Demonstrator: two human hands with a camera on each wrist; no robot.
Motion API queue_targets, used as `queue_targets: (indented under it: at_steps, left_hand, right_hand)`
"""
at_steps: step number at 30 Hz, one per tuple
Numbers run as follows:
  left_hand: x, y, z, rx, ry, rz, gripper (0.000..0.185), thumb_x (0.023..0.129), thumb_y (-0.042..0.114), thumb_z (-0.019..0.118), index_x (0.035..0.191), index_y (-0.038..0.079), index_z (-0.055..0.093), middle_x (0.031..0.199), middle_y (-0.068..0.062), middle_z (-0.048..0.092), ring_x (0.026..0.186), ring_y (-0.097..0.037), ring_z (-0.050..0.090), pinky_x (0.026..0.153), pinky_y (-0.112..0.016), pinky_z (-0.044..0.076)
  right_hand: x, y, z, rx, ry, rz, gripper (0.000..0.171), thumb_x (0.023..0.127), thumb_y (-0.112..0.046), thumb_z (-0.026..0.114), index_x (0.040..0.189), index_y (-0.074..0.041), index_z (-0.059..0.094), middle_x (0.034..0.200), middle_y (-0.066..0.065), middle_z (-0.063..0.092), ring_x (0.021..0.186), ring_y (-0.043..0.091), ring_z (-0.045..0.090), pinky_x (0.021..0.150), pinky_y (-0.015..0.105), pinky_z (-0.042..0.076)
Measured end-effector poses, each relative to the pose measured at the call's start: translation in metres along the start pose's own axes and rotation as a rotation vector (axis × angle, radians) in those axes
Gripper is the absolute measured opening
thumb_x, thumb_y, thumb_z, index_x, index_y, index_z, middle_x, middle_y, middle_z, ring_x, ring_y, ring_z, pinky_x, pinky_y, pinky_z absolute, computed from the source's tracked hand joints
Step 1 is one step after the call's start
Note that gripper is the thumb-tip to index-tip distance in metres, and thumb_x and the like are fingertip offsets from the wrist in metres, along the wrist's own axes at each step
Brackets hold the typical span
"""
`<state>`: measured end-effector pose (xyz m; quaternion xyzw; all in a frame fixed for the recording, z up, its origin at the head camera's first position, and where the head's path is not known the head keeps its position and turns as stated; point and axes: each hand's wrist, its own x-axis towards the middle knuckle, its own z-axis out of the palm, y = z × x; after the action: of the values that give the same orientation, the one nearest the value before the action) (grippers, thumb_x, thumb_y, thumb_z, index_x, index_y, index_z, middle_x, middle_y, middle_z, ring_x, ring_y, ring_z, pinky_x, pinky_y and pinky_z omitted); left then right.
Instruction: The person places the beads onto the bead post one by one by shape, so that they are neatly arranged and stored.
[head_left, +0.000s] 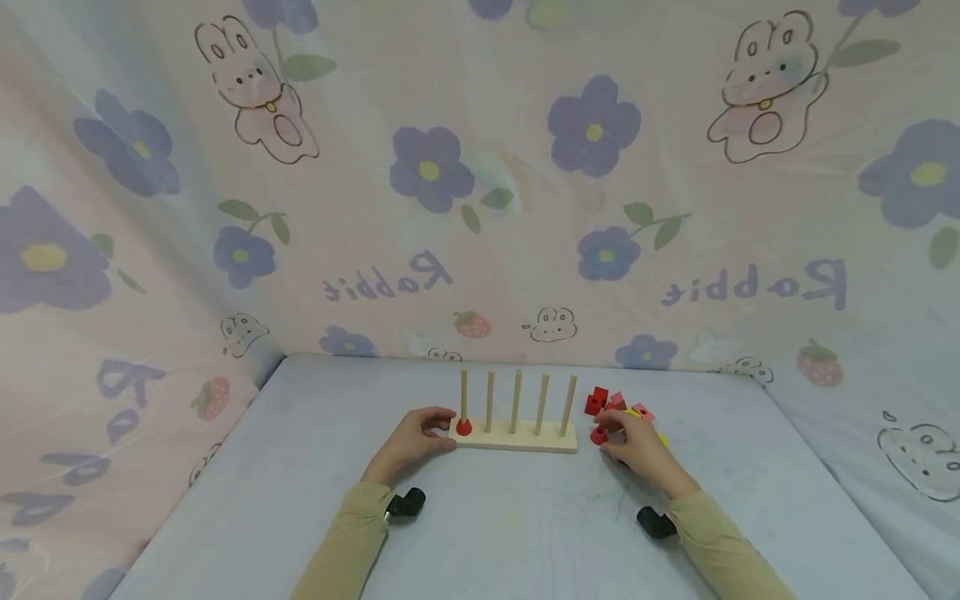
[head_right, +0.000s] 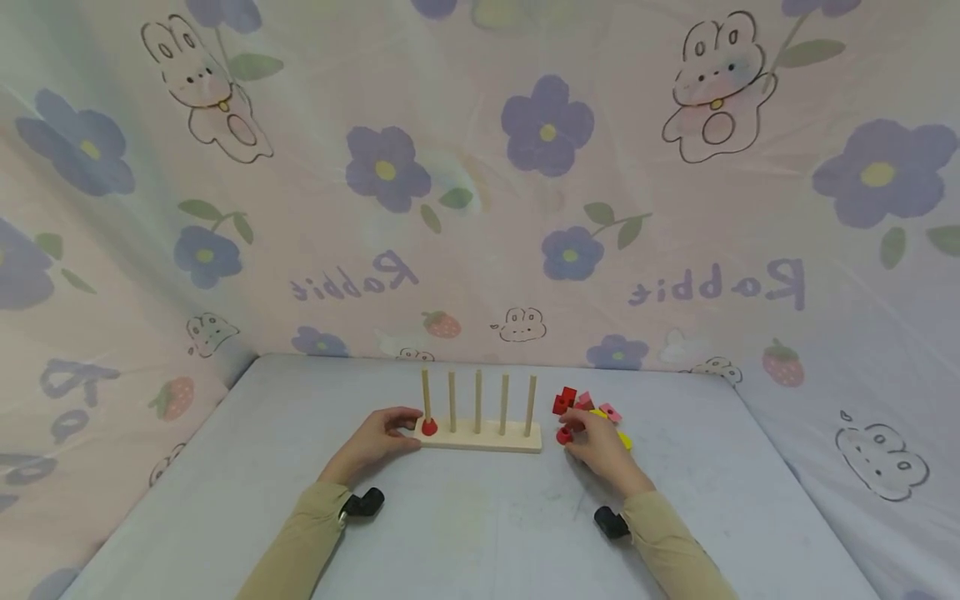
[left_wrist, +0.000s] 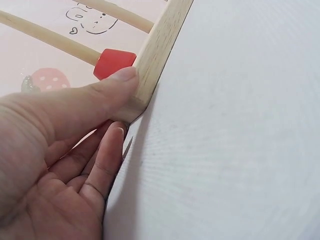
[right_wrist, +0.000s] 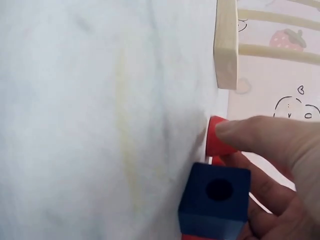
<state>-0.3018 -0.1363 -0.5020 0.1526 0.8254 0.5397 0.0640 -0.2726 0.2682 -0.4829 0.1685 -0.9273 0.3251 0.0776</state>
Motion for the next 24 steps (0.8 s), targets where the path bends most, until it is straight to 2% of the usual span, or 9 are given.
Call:
queue_targets:
  at_steps: [5, 14, 21, 24]
  left_hand:
    - [-0.001, 0.0, 0.0, -0.004, 0.006, -0.01, 0.05, 0.077, 0.012, 0.081, 0.123, 0.006, 0.061, 0.105, -0.006, 0.063, 0.088, -0.019, 0.059, 0.08, -0.032, 0.049]
    - [-0.001, 0.0, -0.001, 0.008, 0.003, -0.013, 0.05, 0.077, 0.014, 0.081, 0.123, 0.007, 0.062, 0.104, -0.005, 0.063, 0.086, -0.019, 0.059, 0.08, -0.034, 0.049]
    - [0.0, 0.001, 0.0, 0.011, -0.005, -0.011, 0.05, 0.077, 0.014, 0.08, 0.123, 0.007, 0.061, 0.104, -0.005, 0.063, 0.086, -0.018, 0.06, 0.08, -0.034, 0.05]
    - [0.0, 0.0, 0.001, 0.001, -0.006, -0.014, 0.05, 0.077, 0.014, 0.081, 0.122, 0.006, 0.062, 0.103, -0.005, 0.063, 0.085, -0.019, 0.06, 0.079, -0.032, 0.05]
  right_hand:
    - [0.005, 0.0, -0.002, -0.01, -0.043, -0.001, 0.035, 0.076, 0.002, 0.076, 0.11, 0.0, 0.064, 0.097, 0.006, 0.064, 0.089, 0.024, 0.059, 0.077, 0.042, 0.05]
    - [0.008, 0.002, 0.0, -0.034, -0.062, 0.011, 0.026, 0.077, -0.002, 0.077, 0.1, -0.004, 0.067, 0.094, 0.003, 0.064, 0.088, 0.02, 0.06, 0.077, 0.04, 0.051]
    - [0.008, -0.002, -0.011, 0.004, -0.083, 0.013, 0.024, 0.078, -0.004, 0.077, 0.1, -0.002, 0.066, 0.095, 0.004, 0.065, 0.089, 0.023, 0.062, 0.077, 0.041, 0.051]
    - [0.009, -0.006, -0.018, 0.011, -0.057, -0.001, 0.023, 0.078, -0.004, 0.077, 0.098, -0.003, 0.066, 0.094, 0.005, 0.067, 0.09, 0.026, 0.063, 0.078, 0.044, 0.051]
